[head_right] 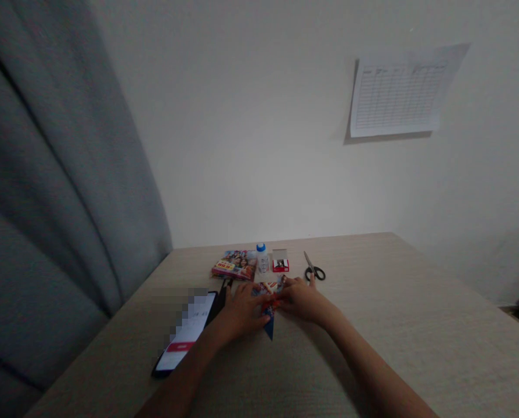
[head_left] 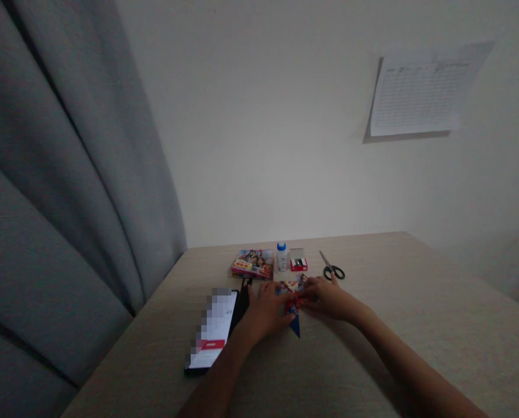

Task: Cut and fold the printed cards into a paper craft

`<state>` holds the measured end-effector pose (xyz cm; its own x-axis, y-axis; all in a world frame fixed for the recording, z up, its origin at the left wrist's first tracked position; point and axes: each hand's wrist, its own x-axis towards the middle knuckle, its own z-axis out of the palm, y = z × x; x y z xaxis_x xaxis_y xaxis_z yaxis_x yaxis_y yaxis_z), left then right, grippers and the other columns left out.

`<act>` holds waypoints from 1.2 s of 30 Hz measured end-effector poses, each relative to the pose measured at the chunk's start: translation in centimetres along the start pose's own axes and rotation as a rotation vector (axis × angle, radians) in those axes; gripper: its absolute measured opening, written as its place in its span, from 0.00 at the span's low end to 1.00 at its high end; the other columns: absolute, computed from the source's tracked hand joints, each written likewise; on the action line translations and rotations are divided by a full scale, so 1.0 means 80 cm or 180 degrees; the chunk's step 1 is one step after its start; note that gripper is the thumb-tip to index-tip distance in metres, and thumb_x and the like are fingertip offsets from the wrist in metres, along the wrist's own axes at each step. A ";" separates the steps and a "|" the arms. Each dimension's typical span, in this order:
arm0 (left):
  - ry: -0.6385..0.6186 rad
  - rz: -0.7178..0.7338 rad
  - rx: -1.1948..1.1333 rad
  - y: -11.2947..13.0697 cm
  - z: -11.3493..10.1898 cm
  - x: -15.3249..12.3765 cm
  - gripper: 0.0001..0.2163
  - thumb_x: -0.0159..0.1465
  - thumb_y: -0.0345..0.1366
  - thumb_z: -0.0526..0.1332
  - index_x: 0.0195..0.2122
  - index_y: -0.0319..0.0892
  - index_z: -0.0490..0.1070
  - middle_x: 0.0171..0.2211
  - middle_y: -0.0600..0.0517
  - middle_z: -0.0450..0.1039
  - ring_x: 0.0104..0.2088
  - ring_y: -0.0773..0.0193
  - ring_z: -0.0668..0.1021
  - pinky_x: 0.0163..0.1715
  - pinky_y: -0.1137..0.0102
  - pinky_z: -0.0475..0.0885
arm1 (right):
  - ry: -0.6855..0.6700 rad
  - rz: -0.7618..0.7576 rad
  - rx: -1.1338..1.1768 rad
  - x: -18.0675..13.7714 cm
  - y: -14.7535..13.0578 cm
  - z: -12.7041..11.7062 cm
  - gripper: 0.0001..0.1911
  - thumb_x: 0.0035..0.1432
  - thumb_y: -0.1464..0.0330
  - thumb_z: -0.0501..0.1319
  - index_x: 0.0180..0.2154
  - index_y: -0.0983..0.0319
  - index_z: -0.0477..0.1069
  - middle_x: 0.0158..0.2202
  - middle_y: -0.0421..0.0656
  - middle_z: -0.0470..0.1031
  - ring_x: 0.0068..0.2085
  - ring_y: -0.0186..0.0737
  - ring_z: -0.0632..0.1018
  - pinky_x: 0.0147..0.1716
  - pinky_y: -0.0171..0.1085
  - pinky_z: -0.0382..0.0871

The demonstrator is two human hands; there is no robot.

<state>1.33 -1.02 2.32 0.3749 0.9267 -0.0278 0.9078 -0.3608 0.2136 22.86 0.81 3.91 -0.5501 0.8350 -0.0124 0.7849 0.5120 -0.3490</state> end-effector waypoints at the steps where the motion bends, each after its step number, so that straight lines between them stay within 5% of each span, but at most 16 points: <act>1: -0.0004 -0.0006 -0.0002 0.000 0.001 0.000 0.25 0.58 0.54 0.62 0.58 0.65 0.68 0.62 0.46 0.62 0.64 0.37 0.59 0.57 0.27 0.41 | 0.0022 -0.0001 0.0014 0.000 0.000 0.000 0.15 0.64 0.57 0.57 0.49 0.49 0.77 0.52 0.47 0.74 0.56 0.55 0.71 0.60 0.69 0.45; 18: -0.0055 0.0002 -0.0042 -0.002 -0.003 -0.001 0.25 0.59 0.56 0.61 0.58 0.64 0.68 0.63 0.47 0.61 0.64 0.36 0.58 0.56 0.25 0.41 | 0.0035 0.0219 -0.0037 -0.001 0.011 0.000 0.21 0.60 0.49 0.59 0.49 0.49 0.77 0.54 0.49 0.71 0.57 0.61 0.68 0.58 0.72 0.44; 29: 0.0048 0.0017 -0.0006 0.002 0.000 -0.002 0.30 0.58 0.54 0.61 0.62 0.60 0.63 0.61 0.44 0.61 0.64 0.40 0.60 0.59 0.29 0.39 | -0.0049 0.0231 0.0002 -0.001 0.015 -0.004 0.19 0.59 0.51 0.60 0.48 0.50 0.78 0.54 0.49 0.72 0.57 0.62 0.68 0.58 0.74 0.44; 36: 0.0067 0.0064 0.0068 0.008 0.001 -0.007 0.24 0.63 0.52 0.56 0.61 0.65 0.64 0.61 0.46 0.60 0.65 0.40 0.58 0.59 0.29 0.37 | -0.0037 0.0232 0.0038 -0.002 0.015 -0.003 0.19 0.59 0.51 0.61 0.49 0.48 0.77 0.54 0.49 0.71 0.57 0.60 0.69 0.58 0.74 0.42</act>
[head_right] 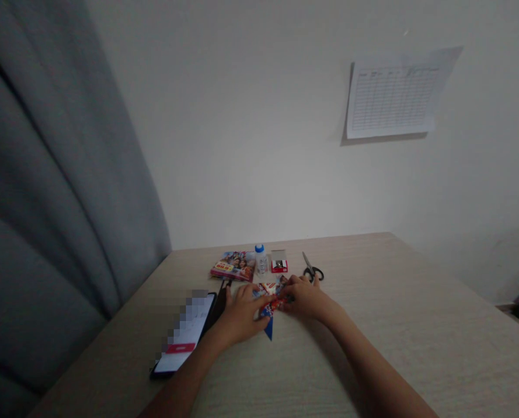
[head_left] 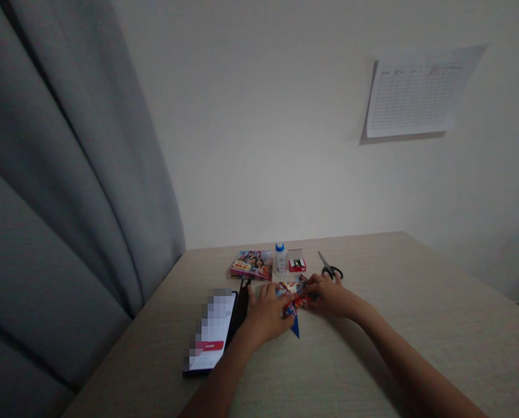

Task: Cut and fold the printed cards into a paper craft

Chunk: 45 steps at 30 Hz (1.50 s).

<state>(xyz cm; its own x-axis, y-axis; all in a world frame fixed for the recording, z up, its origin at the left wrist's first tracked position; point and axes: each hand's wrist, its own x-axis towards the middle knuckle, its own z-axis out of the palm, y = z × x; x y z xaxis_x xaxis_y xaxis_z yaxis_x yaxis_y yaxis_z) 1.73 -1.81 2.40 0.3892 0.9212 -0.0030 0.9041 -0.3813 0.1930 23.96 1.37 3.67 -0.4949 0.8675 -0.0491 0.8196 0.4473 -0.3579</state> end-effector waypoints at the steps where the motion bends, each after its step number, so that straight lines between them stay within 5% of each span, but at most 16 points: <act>1: -0.0006 0.0000 -0.0030 0.000 -0.001 0.000 0.24 0.63 0.53 0.56 0.61 0.65 0.64 0.61 0.46 0.60 0.65 0.40 0.58 0.59 0.29 0.37 | -0.0021 -0.0003 0.0020 -0.001 -0.001 -0.001 0.19 0.59 0.52 0.61 0.49 0.48 0.77 0.54 0.49 0.71 0.57 0.60 0.69 0.58 0.74 0.41; 45: 0.0031 -0.0028 -0.0198 -0.002 -0.003 -0.002 0.24 0.61 0.53 0.58 0.60 0.66 0.66 0.60 0.46 0.61 0.66 0.41 0.57 0.60 0.31 0.38 | -0.0098 0.0061 0.0047 -0.007 -0.010 -0.011 0.19 0.58 0.53 0.62 0.50 0.49 0.77 0.55 0.51 0.71 0.58 0.62 0.68 0.57 0.75 0.40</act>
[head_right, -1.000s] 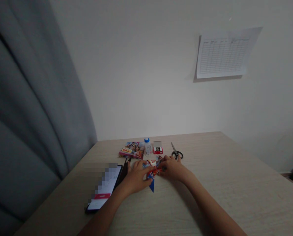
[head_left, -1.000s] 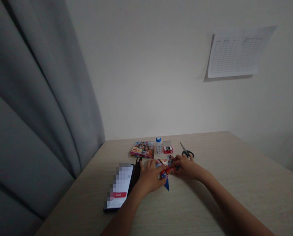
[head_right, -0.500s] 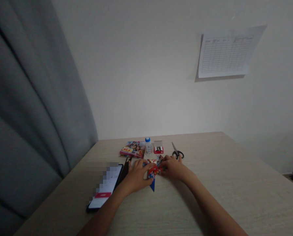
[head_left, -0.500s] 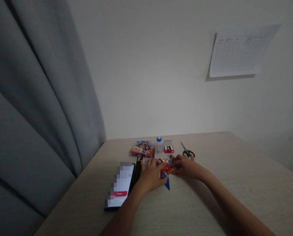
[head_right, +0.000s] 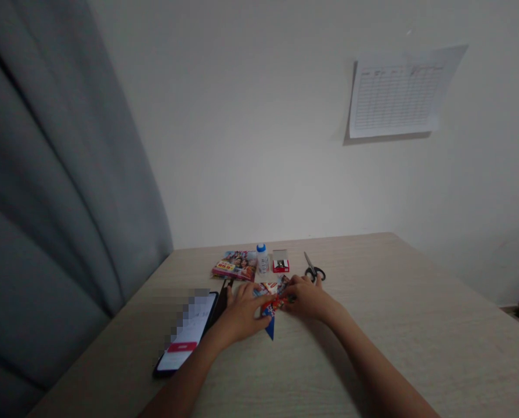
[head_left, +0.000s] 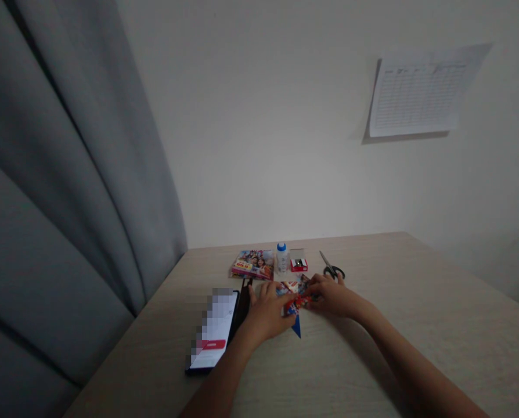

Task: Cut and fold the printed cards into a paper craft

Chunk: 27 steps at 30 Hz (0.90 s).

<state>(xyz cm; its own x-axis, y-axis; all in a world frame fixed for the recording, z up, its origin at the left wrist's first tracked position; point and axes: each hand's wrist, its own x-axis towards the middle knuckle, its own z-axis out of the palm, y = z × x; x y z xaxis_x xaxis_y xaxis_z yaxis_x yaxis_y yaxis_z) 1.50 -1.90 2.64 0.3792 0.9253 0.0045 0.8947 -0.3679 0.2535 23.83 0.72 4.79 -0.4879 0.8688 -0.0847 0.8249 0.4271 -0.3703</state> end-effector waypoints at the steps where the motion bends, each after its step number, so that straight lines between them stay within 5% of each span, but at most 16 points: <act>1: -0.0006 -0.0007 0.0013 0.000 -0.001 0.000 0.25 0.60 0.53 0.59 0.60 0.66 0.66 0.60 0.46 0.61 0.66 0.41 0.56 0.60 0.32 0.38 | 0.0003 -0.0006 -0.0005 0.000 0.000 0.000 0.19 0.59 0.53 0.61 0.50 0.49 0.77 0.55 0.51 0.71 0.58 0.62 0.68 0.57 0.75 0.41; 9: 0.0017 -0.0081 0.0080 0.003 -0.001 0.003 0.33 0.57 0.53 0.61 0.64 0.61 0.60 0.61 0.46 0.61 0.65 0.41 0.57 0.61 0.33 0.38 | -0.0001 -0.0021 -0.0048 0.003 0.003 0.003 0.18 0.59 0.54 0.61 0.49 0.51 0.77 0.54 0.51 0.71 0.57 0.62 0.68 0.56 0.77 0.41; 27: 0.0062 -0.0018 0.0108 0.004 -0.001 0.003 0.27 0.58 0.53 0.60 0.60 0.64 0.66 0.60 0.46 0.61 0.65 0.41 0.58 0.60 0.32 0.36 | 0.0012 0.0003 -0.0059 0.002 0.003 0.003 0.18 0.59 0.54 0.61 0.49 0.50 0.77 0.54 0.50 0.71 0.57 0.61 0.69 0.59 0.72 0.44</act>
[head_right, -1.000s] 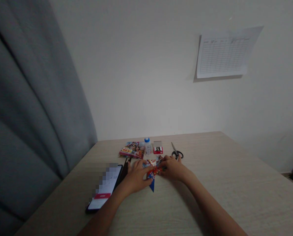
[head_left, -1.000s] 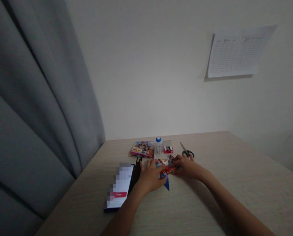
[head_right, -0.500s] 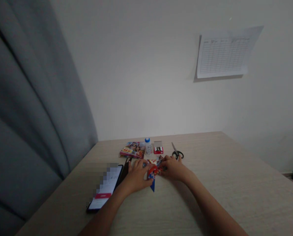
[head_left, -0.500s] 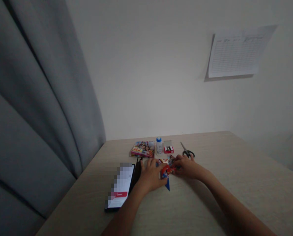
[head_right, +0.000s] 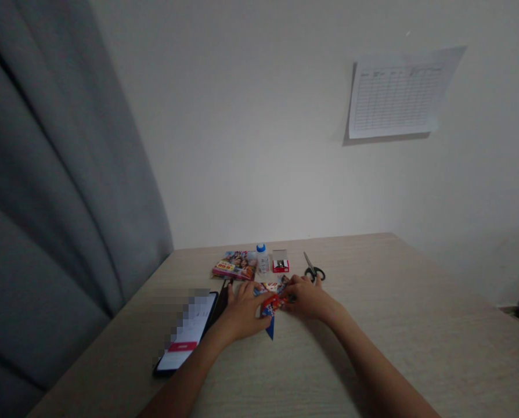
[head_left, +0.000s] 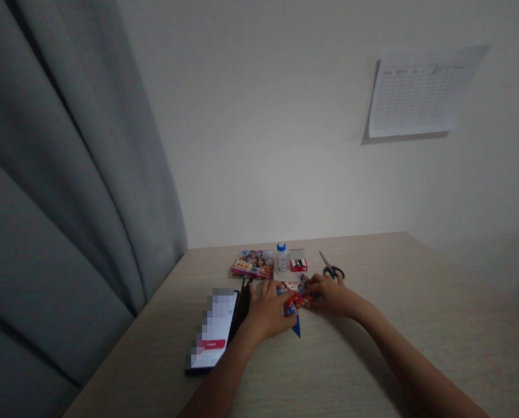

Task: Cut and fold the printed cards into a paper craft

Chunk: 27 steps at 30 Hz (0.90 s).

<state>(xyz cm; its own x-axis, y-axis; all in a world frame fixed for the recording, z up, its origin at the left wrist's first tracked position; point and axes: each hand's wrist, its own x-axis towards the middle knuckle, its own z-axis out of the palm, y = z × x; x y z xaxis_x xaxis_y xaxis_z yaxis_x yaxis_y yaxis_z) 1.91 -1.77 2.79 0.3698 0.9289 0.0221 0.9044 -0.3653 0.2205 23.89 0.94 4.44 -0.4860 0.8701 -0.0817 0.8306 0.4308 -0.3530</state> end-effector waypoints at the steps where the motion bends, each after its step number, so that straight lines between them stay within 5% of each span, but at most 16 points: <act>1: 0.0005 -0.0011 -0.0013 0.000 0.000 0.000 0.27 0.58 0.53 0.60 0.60 0.65 0.66 0.60 0.46 0.61 0.65 0.41 0.58 0.60 0.32 0.36 | -0.0019 0.0003 -0.0009 0.000 0.000 0.000 0.18 0.59 0.54 0.61 0.49 0.50 0.77 0.54 0.50 0.71 0.57 0.60 0.68 0.59 0.72 0.45; 13: -0.0080 -0.0050 -0.0107 -0.005 -0.004 -0.003 0.36 0.59 0.52 0.63 0.68 0.63 0.51 0.63 0.48 0.61 0.65 0.41 0.58 0.61 0.32 0.34 | -0.0031 -0.0064 0.0001 -0.001 0.000 -0.002 0.20 0.58 0.52 0.61 0.50 0.50 0.76 0.55 0.50 0.71 0.58 0.62 0.68 0.59 0.74 0.42; 23: -0.0156 0.0118 -0.0307 -0.020 -0.013 -0.006 0.34 0.58 0.48 0.66 0.65 0.61 0.57 0.63 0.50 0.64 0.66 0.42 0.58 0.62 0.34 0.31 | 0.0025 0.0093 0.0286 0.001 0.006 -0.012 0.16 0.61 0.54 0.58 0.44 0.53 0.79 0.43 0.45 0.82 0.53 0.56 0.75 0.63 0.65 0.39; 27: -0.0247 0.0151 -0.0384 -0.024 -0.019 -0.009 0.35 0.58 0.46 0.67 0.65 0.63 0.56 0.64 0.51 0.63 0.67 0.43 0.57 0.62 0.34 0.32 | 0.0352 0.0054 0.0236 0.007 0.012 -0.005 0.12 0.59 0.63 0.60 0.41 0.56 0.79 0.47 0.45 0.79 0.53 0.53 0.76 0.64 0.63 0.40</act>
<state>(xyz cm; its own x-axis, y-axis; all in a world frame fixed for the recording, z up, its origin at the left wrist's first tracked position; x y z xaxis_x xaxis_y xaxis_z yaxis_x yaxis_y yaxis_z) -0.43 -1.61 3.82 0.4309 0.9016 -0.0390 0.8552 -0.3941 0.3366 24.51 1.90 4.41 -0.4357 0.9000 0.0137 0.8140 0.4005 -0.4207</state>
